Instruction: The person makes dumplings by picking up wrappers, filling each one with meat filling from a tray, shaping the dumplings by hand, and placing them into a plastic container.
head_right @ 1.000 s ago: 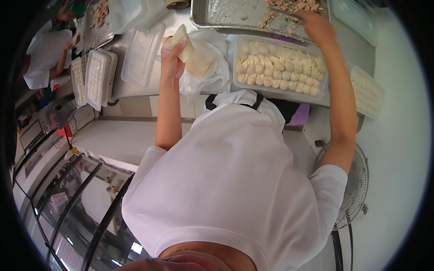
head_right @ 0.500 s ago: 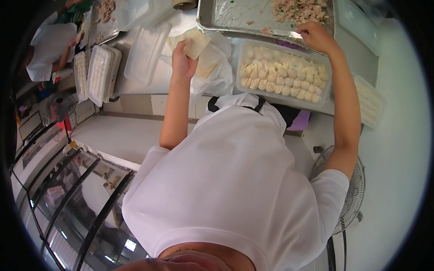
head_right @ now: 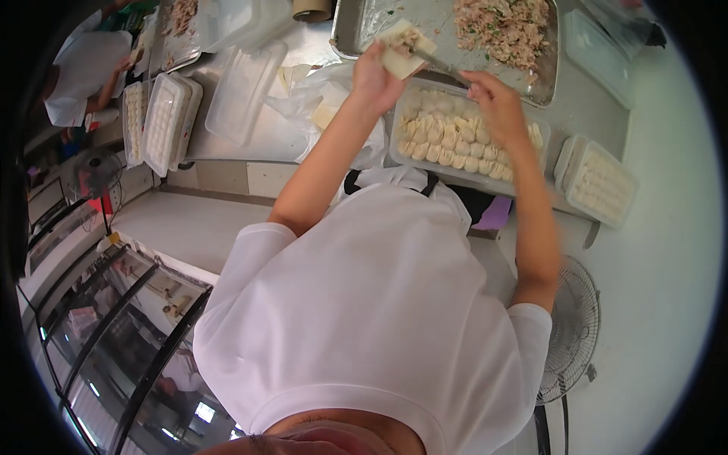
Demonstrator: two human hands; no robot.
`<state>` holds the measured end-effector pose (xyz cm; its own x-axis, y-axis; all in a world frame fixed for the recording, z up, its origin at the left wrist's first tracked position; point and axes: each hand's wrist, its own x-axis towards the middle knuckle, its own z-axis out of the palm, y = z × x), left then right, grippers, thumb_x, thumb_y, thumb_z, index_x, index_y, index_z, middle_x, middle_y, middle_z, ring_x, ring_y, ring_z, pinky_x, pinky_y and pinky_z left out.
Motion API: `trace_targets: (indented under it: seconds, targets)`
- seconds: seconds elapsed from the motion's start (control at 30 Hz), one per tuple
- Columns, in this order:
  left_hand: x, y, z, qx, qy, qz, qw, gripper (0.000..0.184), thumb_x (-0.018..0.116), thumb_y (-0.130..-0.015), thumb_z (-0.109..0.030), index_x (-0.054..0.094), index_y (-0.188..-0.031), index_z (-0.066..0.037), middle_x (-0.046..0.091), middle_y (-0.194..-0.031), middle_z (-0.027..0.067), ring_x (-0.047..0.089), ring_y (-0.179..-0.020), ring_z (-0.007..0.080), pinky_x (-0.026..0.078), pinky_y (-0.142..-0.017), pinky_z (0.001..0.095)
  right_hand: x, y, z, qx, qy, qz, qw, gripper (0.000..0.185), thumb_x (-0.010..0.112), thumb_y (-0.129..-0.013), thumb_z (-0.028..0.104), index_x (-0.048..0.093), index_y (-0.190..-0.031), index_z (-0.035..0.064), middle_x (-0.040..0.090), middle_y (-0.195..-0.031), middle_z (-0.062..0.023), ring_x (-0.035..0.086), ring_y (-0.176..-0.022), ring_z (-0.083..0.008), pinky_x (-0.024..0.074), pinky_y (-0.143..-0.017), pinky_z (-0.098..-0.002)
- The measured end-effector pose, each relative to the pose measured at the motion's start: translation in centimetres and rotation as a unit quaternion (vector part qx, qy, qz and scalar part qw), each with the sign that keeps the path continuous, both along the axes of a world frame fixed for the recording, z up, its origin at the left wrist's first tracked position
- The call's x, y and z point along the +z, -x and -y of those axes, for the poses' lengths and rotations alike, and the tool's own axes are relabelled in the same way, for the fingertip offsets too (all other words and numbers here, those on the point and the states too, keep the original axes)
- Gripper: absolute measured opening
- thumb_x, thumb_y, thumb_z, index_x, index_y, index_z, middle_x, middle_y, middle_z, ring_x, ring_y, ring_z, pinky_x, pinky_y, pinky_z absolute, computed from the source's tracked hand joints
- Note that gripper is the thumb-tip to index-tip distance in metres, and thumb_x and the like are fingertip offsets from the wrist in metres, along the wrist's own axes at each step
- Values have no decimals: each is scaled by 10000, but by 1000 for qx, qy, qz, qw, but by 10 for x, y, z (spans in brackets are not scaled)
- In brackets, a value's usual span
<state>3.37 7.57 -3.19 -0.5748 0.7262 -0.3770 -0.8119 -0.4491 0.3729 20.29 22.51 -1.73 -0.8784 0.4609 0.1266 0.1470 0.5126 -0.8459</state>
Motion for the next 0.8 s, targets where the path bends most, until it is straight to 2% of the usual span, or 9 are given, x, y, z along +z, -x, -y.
trace_targets:
  seconds: [0.03, 0.1, 0.17, 0.33, 0.4, 0.5, 0.6, 0.67, 0.8]
  targets:
    - [-2, 2, -12, 9, -17, -10, 1000, 461, 240, -1061, -267, 396, -1374, 34, 485, -1389, 180, 483, -1282, 345, 393, -1104, 499, 5, 0, 16, 0, 0, 0, 1000, 252, 599, -927, 82, 692, -1157, 125, 581, -763, -7, 533, -631, -122, 435, -546, -293]
    - [-7, 4, -25, 14, -36, -18, 999, 463, 223, -1065, -263, 386, -1377, 37, 470, -1400, 182, 470, -1292, 346, 390, -1106, 503, 16, -7, 40, -78, -337, 59, 936, 306, 617, -881, 40, 714, -1135, 181, 623, -835, -31, 615, -761, -229, 491, -646, -354]
    - [-8, 3, -32, 65, 17, 21, 997, 363, 329, -1041, -249, 513, -1218, 8, 600, -1181, 160, 589, -1072, 284, 441, -1010, 431, 26, -17, 46, -97, -339, 74, 933, 330, 629, -852, 31, 721, -1124, 192, 633, -862, -32, 623, -765, -249, 496, -642, -355]
    - [1, 0, -26, 106, 56, 42, 992, 345, 326, -1039, -206, 538, -1204, 11, 613, -1170, 152, 588, -1068, 283, 456, -970, 428, 40, -26, 47, -170, -321, 41, 931, 369, 664, -787, 25, 734, -1103, 202, 644, -875, -17, 637, -719, -242, 498, -611, -343]
    - [2, -4, -23, 99, 45, 54, 993, 335, 335, -1034, -186, 546, -1199, 14, 616, -1166, 151, 588, -1068, 285, 460, -961, 426, 36, -16, 43, -157, -343, -40, 925, 383, 679, -759, 27, 734, -1097, 199, 645, -871, -4, 627, -664, -231, 491, -577, -331]
    - [6, -6, -20, 60, -5, 62, 996, 319, 366, -1015, -161, 547, -1207, 19, 619, -1161, 160, 592, -1082, 293, 461, -972, 434, 16, -10, 39, -119, -395, -14, 911, 383, 681, -763, 21, 730, -1098, 201, 648, -870, 10, 627, -658, -227, 492, -570, -322]
    - [10, -4, -15, 70, 27, 51, 996, 320, 366, -1007, -145, 534, -1226, 17, 611, -1182, 158, 586, -1111, 295, 455, -1005, 445, 8, -5, 38, -127, -424, -16, 896, 367, 673, -773, 36, 726, -1095, 205, 646, -871, 28, 624, -652, -225, 496, -566, -326]
    - [5, -4, -10, 81, 24, 36, 996, 464, 224, -1074, -267, 342, -1403, 37, 427, -1449, 181, 429, -1340, 333, 362, -1136, 499, 5, -1, 37, -149, -438, 4, 886, 345, 666, -793, 60, 724, -1099, 209, 646, -870, 23, 628, -655, -234, 499, -567, -330]
    - [12, -1, -2, 85, 35, -10, 996, 470, 225, -1074, -286, 355, -1394, 34, 434, -1441, 181, 437, -1334, 332, 359, -1135, 505, 6, 5, 17, -218, -356, 97, 903, 233, 638, -857, 163, 738, -1066, 184, 685, -908, -24, 661, -730, -288, 524, -631, -371]
